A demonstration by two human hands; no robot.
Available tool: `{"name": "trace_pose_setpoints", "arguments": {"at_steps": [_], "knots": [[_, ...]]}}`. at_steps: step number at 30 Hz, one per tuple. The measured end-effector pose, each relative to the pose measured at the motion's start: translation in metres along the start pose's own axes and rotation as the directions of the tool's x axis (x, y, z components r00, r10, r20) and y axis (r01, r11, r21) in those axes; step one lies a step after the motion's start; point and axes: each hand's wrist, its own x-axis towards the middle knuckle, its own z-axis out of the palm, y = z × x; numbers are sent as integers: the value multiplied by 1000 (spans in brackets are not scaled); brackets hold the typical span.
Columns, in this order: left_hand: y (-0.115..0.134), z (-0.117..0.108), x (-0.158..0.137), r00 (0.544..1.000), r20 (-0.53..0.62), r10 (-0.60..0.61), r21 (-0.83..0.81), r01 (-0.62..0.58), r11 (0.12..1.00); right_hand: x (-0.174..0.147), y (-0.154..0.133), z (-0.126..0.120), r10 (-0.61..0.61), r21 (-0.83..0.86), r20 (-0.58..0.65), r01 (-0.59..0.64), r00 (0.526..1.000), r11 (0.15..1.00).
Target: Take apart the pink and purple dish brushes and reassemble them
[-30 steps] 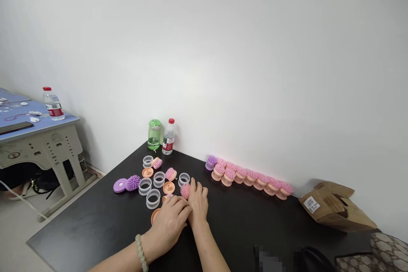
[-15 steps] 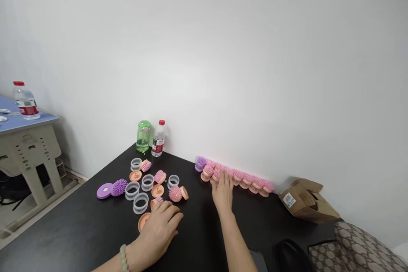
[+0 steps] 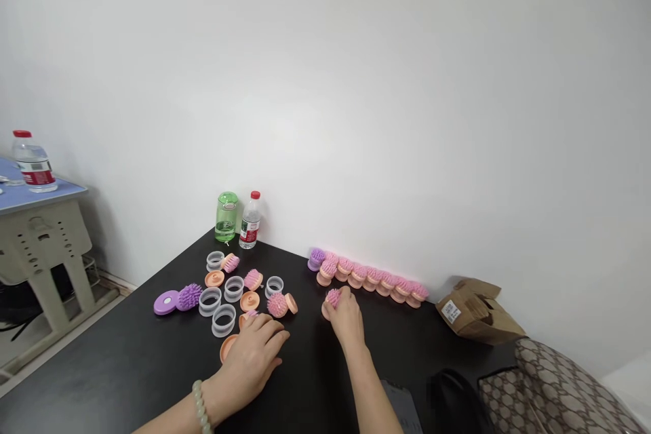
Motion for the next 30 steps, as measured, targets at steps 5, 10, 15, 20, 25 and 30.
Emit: {"name": "trace_pose_setpoints", "arguments": {"at_steps": [5, 10, 15, 20, 25, 30], "knots": [[0, 3, -2, 996, -84, -12, -107, 3, 994, -46, -19, -1, 32, 306, 189, -89, 981, 948], [1, 6, -2, 990, -140, -11, -222, -20, 975, -93, -43, -5, -77, 652, 394, -219, 916, 726], [-1, 8, -3, 986, -168, 13, -252, -56, 966, -114, -49, 3, -105, 824, 423, -334, 900, 458], [-6, 12, -3, 979, -199, 36, -267, -90, 960, -116, -47, 11, -116, 819, 453, -361, 884, 446], [-7, 13, -2, 986, -156, 63, -289, -106, 951, -116, -46, 12, -112, 832, 426, -340, 898, 438], [-7, 13, 0, 992, -121, 16, -278, -50, 959, -115, -48, 9, -111, 840, 380, -293, 918, 456]]}}
